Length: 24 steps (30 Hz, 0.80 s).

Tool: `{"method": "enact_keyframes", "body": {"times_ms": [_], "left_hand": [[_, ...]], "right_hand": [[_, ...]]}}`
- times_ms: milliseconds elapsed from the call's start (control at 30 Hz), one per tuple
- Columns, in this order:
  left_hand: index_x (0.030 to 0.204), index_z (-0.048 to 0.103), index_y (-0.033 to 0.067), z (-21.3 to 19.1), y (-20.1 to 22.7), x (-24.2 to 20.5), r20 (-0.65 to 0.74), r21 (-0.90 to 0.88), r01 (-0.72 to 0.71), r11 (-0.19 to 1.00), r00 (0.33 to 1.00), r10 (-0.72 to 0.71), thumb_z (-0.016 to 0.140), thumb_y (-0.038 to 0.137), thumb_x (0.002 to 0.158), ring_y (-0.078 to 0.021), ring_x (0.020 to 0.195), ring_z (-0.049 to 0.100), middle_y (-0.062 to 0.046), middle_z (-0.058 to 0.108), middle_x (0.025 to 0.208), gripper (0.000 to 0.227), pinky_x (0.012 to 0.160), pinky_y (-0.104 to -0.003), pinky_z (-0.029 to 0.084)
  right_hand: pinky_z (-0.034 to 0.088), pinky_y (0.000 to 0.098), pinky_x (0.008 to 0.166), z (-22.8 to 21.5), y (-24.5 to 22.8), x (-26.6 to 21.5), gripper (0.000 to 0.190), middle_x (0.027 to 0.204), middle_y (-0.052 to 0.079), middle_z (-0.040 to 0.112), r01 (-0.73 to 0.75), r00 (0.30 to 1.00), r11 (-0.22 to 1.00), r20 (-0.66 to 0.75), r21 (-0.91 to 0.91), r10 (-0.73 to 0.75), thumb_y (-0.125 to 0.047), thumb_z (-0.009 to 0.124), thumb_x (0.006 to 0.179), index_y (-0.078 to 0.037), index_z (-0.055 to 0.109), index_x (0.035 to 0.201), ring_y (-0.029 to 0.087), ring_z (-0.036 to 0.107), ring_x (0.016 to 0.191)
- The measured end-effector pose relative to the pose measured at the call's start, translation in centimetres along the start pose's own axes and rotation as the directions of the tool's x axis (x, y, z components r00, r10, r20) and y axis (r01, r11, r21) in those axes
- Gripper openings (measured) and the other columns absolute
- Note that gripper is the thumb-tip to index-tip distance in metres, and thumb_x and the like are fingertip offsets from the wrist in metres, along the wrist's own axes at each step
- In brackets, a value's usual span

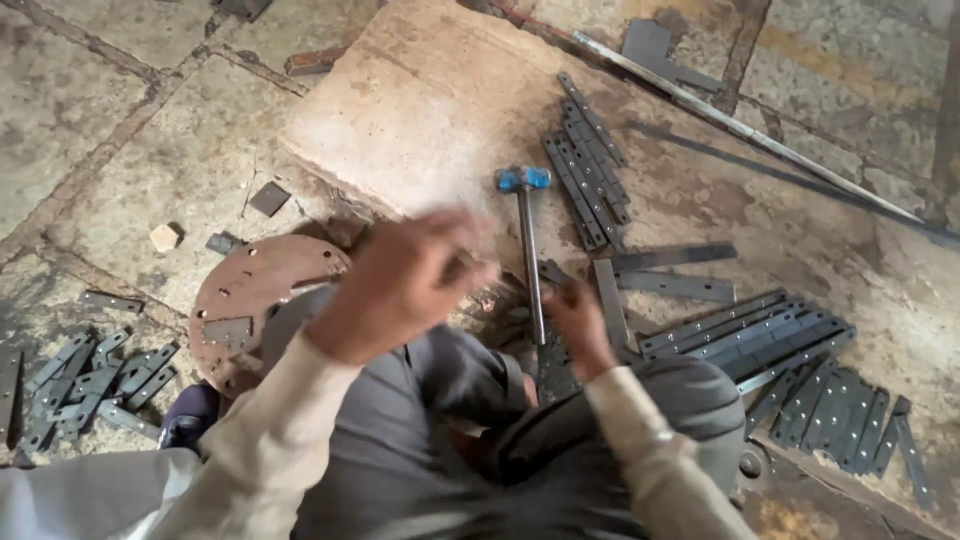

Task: Checking the alignment of metal hinge components using an L-square and hammer.

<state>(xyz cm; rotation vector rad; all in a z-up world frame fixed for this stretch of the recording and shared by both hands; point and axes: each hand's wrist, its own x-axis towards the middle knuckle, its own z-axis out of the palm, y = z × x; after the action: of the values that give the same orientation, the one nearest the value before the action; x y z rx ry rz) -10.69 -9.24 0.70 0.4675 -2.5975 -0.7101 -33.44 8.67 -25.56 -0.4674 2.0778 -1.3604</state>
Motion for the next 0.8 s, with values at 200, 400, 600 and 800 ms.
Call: {"method": "enact_keyframes", "body": {"times_ms": [200,400,600,800], "left_hand": [[0.128,0.067,0.0147,9.0,-3.4,4.5,0.529,0.021,-0.065,0.998,0.848,0.044,0.065,0.041,0.094,-0.0276,0.098,0.071,-0.011,0.072,0.112,0.043,0.086,-0.043,0.057],[0.121,0.07,0.0138,13.4,-8.4,3.5,0.471,0.02,0.051,0.999,0.88,-0.054,0.069,0.038,0.091,-0.033,0.102,0.069,-0.011,0.072,0.111,0.039,0.087,-0.048,0.054],[0.104,0.072,0.0111,15.2,-12.9,0.6,0.642,0.238,0.164,0.957,0.713,-0.282,0.068,0.035,0.093,-0.0331,0.102,0.069,-0.012,0.072,0.106,0.027,0.085,-0.051,0.054],[0.106,0.07,0.0101,16.8,-15.5,1.3,0.601,0.208,0.231,0.95,0.737,-0.311,0.066,0.037,0.093,-0.0366,0.099,0.069,-0.014,0.073,0.103,0.03,0.084,-0.05,0.055]], "right_hand": [[0.053,0.0411,0.082,4.7,7.2,3.0,0.055,0.105,0.016,0.071,0.048,0.999,0.952,0.023,-0.302,-0.043,-0.029,0.076,0.085,-0.006,0.058,0.131,0.029,0.067,0.094],[0.051,0.052,0.093,5.7,10.8,7.6,0.054,0.118,0.023,0.066,0.202,0.965,0.707,0.014,-0.678,-0.263,-0.038,0.073,0.088,-0.004,0.059,0.128,0.045,0.062,0.112],[0.052,0.0555,0.087,8.4,13.5,9.9,0.065,0.126,0.023,0.061,0.047,0.986,0.665,-0.072,-0.746,-0.15,-0.029,0.068,0.084,-0.008,0.046,0.141,0.046,0.058,0.116],[0.052,0.0531,0.083,8.5,13.9,12.3,0.039,0.107,0.022,0.067,-0.119,0.986,0.831,-0.166,-0.543,0.033,-0.025,0.068,0.09,-0.002,0.06,0.12,0.047,0.065,0.097]]}}
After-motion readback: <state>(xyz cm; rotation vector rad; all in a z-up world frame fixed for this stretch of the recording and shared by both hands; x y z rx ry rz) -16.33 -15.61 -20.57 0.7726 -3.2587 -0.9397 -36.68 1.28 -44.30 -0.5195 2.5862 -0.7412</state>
